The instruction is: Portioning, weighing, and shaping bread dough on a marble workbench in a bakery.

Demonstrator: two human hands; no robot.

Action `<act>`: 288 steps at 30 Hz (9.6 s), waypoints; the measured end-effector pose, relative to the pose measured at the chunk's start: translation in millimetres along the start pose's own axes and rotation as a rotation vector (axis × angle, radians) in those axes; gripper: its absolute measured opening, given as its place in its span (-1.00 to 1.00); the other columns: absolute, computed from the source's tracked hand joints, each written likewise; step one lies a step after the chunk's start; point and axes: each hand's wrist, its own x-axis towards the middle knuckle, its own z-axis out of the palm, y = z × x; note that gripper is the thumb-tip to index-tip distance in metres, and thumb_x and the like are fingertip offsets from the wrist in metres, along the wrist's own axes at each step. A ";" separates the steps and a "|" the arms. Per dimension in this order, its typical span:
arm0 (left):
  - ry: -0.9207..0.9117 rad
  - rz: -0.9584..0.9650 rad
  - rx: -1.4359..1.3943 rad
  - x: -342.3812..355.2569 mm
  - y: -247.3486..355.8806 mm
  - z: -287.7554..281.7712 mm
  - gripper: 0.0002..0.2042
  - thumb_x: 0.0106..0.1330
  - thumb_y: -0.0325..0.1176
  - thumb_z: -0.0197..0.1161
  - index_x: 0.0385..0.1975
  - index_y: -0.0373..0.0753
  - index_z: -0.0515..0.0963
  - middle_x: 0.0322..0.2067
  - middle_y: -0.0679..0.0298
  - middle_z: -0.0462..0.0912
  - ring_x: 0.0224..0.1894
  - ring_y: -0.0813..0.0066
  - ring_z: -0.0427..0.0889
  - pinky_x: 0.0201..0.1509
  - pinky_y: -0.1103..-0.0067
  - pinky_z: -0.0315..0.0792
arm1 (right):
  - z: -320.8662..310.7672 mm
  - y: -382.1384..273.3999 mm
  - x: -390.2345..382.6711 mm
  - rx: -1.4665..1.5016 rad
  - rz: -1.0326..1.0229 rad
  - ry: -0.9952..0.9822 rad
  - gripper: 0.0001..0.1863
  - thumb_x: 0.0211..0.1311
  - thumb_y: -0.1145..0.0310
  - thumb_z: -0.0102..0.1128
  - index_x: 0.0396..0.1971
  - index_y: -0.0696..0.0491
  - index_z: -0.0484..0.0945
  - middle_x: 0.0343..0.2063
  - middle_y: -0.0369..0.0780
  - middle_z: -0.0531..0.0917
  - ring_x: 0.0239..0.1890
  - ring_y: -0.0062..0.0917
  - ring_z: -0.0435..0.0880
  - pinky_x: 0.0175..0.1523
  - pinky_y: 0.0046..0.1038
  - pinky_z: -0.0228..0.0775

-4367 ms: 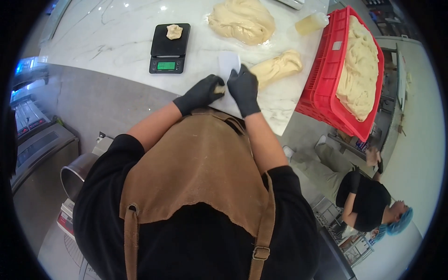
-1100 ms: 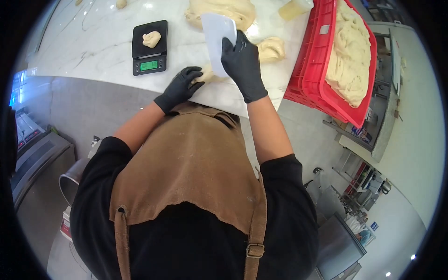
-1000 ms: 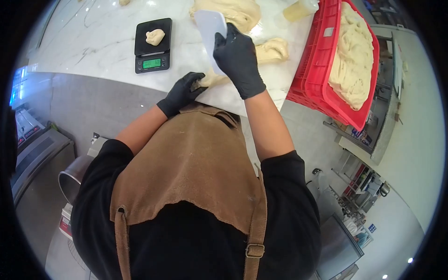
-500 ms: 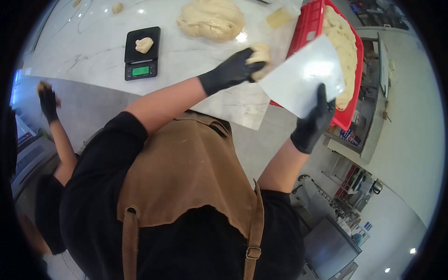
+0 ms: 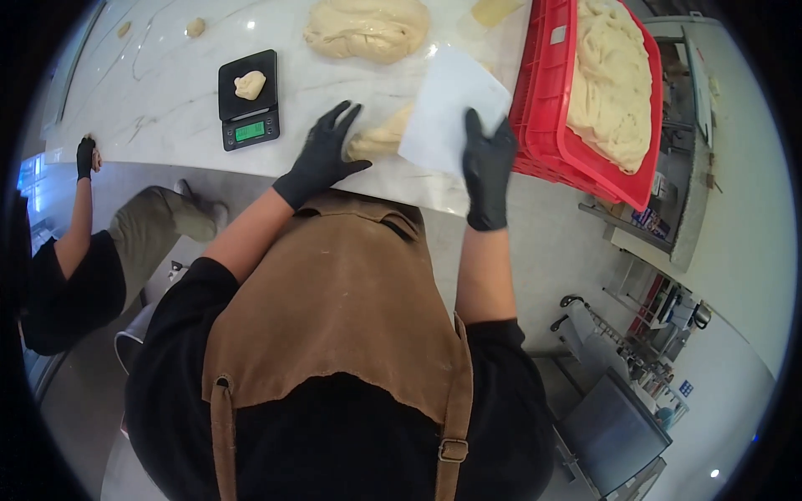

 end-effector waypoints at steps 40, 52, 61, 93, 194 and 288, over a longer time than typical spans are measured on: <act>0.023 0.365 -0.093 -64.6 -78.9 38.5 -0.59 -0.03 -0.41 0.42 -0.10 -0.22 0.57 -0.32 0.16 0.58 -0.24 0.10 0.57 -0.11 0.32 0.42 | 173.1 -7.6 -13.2 -0.539 -0.593 -0.232 -0.72 0.22 0.28 0.20 -0.29 0.23 0.64 -0.57 0.06 0.64 -0.52 -0.02 0.65 -0.33 -0.13 0.53; 0.094 0.285 0.036 -67.3 -60.1 21.8 -0.79 0.07 -0.25 0.32 -0.30 -0.10 0.58 -0.38 0.26 0.63 -0.26 0.24 0.61 -0.11 0.35 0.37 | 160.9 15.2 -40.2 -0.596 -0.495 -0.299 -0.79 0.26 0.33 0.19 -0.42 0.20 0.60 -0.53 0.09 0.64 -0.44 0.01 0.64 -0.37 -0.21 0.49; 0.055 0.153 -0.190 -70.7 -75.6 15.6 -0.75 0.10 -0.29 0.34 -0.23 -0.17 0.55 -0.29 0.17 0.57 -0.18 0.13 0.58 -0.08 0.33 0.40 | 147.5 29.0 -58.1 -0.475 -0.238 -0.488 -0.73 0.24 0.32 0.26 -0.22 0.23 0.64 -0.45 0.08 0.70 -0.37 -0.11 0.73 -0.27 -0.31 0.51; 0.524 -0.067 -0.087 -17.7 -172.7 -164.6 -0.62 0.30 -0.36 0.33 0.12 -0.15 0.55 0.02 0.22 0.64 -0.04 0.38 0.64 0.03 0.47 0.50 | 31.3 -10.2 -36.2 0.339 0.212 -0.079 -0.65 0.33 0.37 0.22 0.00 0.28 0.56 -0.10 -0.13 0.69 -0.11 -0.48 0.65 0.01 -0.44 0.46; 0.047 0.256 -0.018 -68.9 -46.6 43.6 -0.73 0.02 -0.20 0.38 -0.40 -0.20 0.49 -0.29 0.14 0.54 -0.21 0.13 0.55 -0.10 0.33 0.36 | 124.2 20.1 -53.4 -0.619 -0.537 -0.374 -0.66 0.17 0.36 0.24 -0.18 0.34 0.58 -0.41 0.21 0.64 -0.39 0.07 0.67 -0.29 -0.10 0.55; 0.122 0.167 -0.011 2.7 28.0 57.2 -0.69 -0.02 -0.43 0.35 -0.21 -0.18 0.58 -0.21 0.10 0.54 -0.08 0.04 0.51 0.00 0.25 0.37 | -20.2 27.9 145.3 -0.702 -1.060 -1.069 -0.76 -0.03 0.62 0.22 -0.31 0.08 0.64 -0.42 -0.12 0.67 -0.36 -0.23 0.67 -0.27 -0.28 0.56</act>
